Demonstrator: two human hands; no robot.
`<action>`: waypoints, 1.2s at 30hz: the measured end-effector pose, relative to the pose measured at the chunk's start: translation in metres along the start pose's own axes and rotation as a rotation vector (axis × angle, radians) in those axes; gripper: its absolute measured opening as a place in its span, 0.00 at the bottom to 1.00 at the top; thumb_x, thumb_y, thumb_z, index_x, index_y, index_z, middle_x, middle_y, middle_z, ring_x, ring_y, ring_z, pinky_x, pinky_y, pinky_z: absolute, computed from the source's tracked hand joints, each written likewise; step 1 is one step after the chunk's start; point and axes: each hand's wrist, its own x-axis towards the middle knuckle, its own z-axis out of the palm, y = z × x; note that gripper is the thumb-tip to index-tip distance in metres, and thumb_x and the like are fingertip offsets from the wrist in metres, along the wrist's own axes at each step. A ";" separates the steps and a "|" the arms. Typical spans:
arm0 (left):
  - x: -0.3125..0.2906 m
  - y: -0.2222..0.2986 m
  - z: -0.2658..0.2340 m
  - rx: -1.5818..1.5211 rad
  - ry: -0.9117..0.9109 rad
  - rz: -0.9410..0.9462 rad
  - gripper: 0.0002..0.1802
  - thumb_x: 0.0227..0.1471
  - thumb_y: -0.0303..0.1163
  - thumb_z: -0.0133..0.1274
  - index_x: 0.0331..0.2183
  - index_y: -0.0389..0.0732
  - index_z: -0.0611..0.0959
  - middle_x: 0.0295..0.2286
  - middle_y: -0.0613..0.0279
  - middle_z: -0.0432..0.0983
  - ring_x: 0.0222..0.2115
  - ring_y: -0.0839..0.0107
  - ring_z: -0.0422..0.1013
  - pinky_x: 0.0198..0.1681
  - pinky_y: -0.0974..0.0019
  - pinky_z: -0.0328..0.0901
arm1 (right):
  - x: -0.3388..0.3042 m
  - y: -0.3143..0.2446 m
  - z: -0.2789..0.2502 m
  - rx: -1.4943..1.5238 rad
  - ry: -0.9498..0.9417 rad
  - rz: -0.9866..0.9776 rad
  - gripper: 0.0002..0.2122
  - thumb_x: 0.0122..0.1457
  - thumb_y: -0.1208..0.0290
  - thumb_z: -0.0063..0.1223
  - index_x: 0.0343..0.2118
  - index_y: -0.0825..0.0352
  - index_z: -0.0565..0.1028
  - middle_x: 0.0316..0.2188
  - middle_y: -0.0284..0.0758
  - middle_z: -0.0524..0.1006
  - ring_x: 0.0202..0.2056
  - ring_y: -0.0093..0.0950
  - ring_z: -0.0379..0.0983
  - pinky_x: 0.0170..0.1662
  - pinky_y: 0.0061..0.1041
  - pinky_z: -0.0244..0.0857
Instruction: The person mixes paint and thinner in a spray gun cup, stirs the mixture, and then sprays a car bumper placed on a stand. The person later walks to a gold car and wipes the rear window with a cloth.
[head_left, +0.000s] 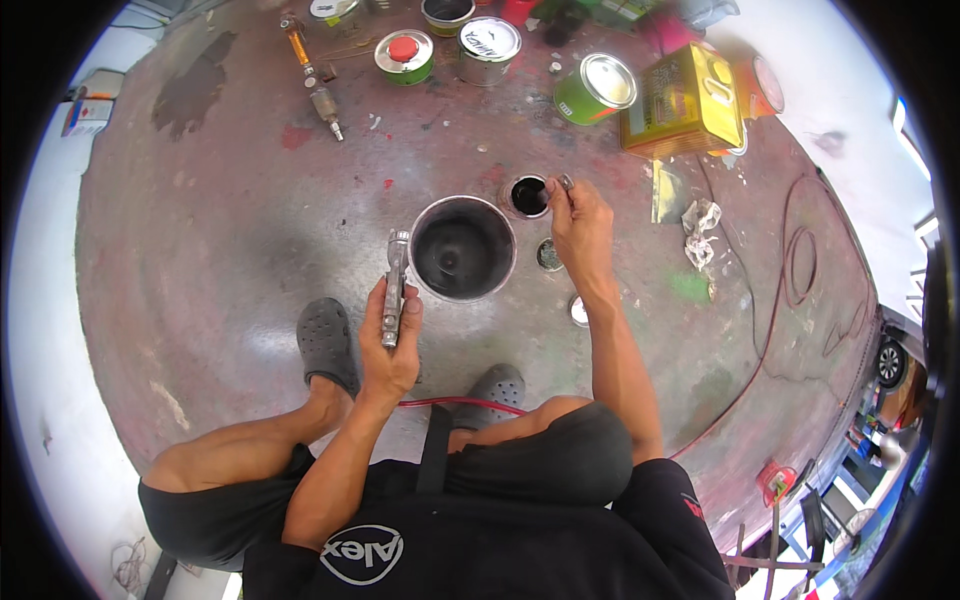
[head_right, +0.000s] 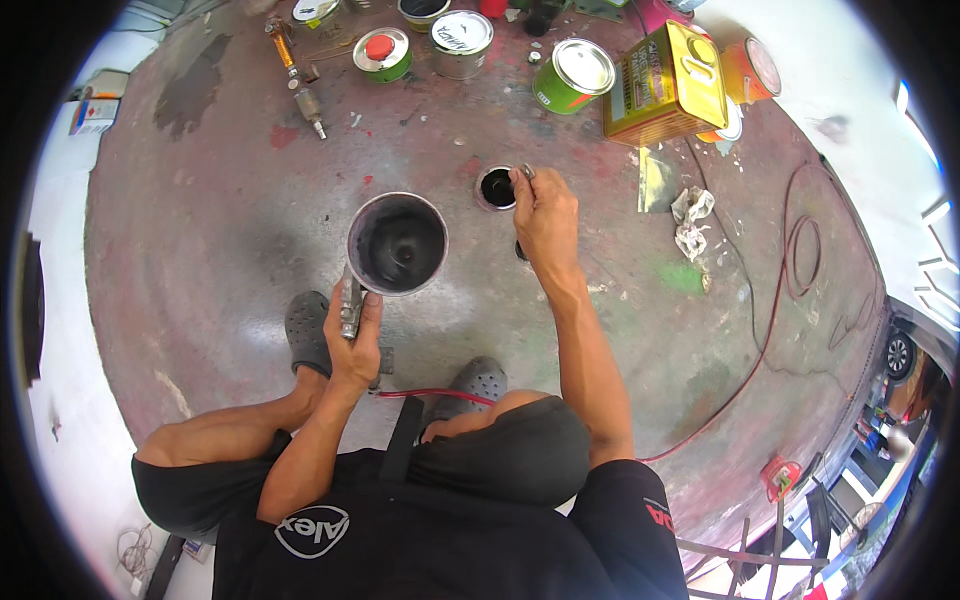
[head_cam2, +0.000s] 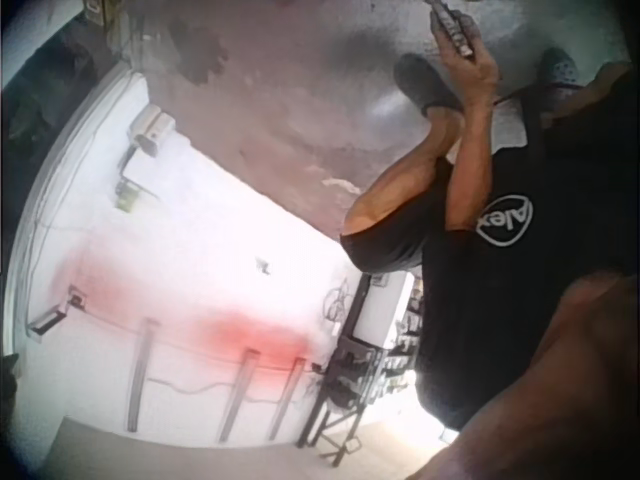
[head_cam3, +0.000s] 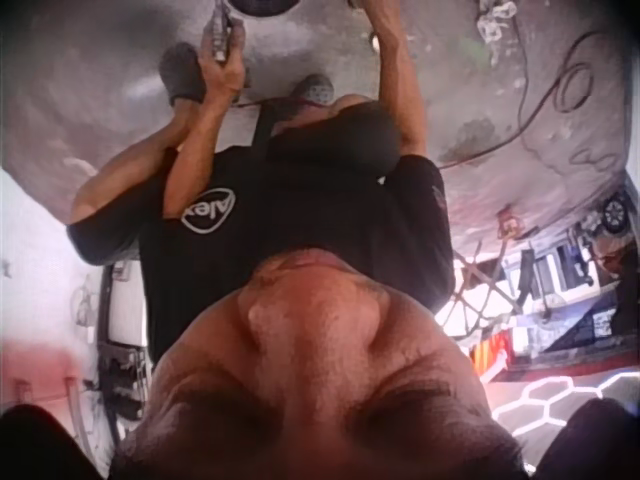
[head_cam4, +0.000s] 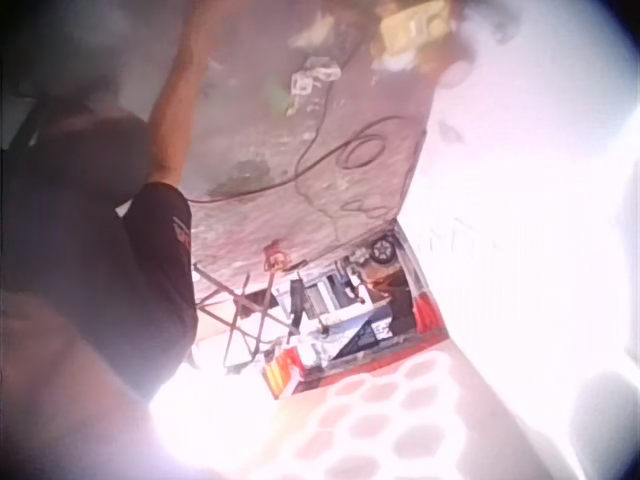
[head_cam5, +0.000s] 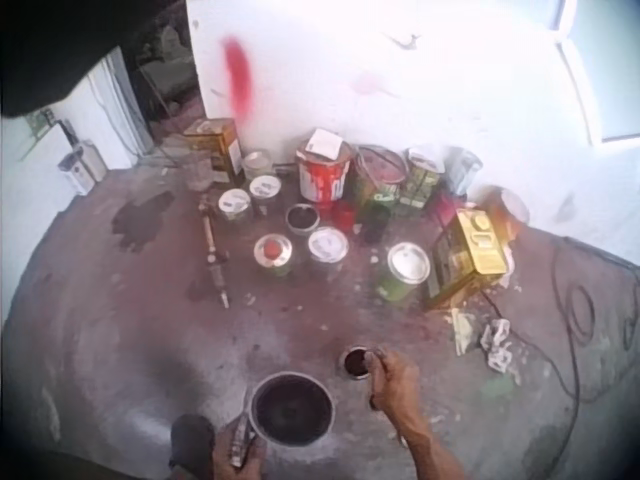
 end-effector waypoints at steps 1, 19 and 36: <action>-0.001 0.001 -0.001 -0.009 -0.003 -0.004 0.24 0.71 0.35 0.58 0.60 0.31 0.76 0.43 0.62 0.82 0.42 0.77 0.76 0.46 0.71 0.71 | 0.005 -0.005 0.001 0.003 0.033 -0.029 0.10 0.69 0.70 0.62 0.35 0.73 0.80 0.28 0.45 0.78 0.26 0.40 0.74 0.33 0.38 0.67; 0.006 -0.004 -0.005 0.062 0.103 0.131 0.13 0.72 0.36 0.56 0.49 0.36 0.79 0.24 0.74 0.70 0.21 0.85 0.62 0.24 0.74 0.56 | 0.003 0.000 0.006 0.051 0.034 0.039 0.11 0.70 0.68 0.61 0.36 0.73 0.81 0.29 0.44 0.81 0.28 0.39 0.76 0.35 0.36 0.68; 0.005 -0.007 -0.007 0.068 0.112 0.128 0.10 0.72 0.36 0.56 0.43 0.39 0.78 0.21 0.75 0.68 0.20 0.85 0.62 0.24 0.74 0.55 | -0.076 0.017 0.069 -0.187 0.269 -0.021 0.44 0.55 0.59 0.78 0.70 0.67 0.63 0.58 0.53 0.74 0.60 0.50 0.72 0.61 0.44 0.67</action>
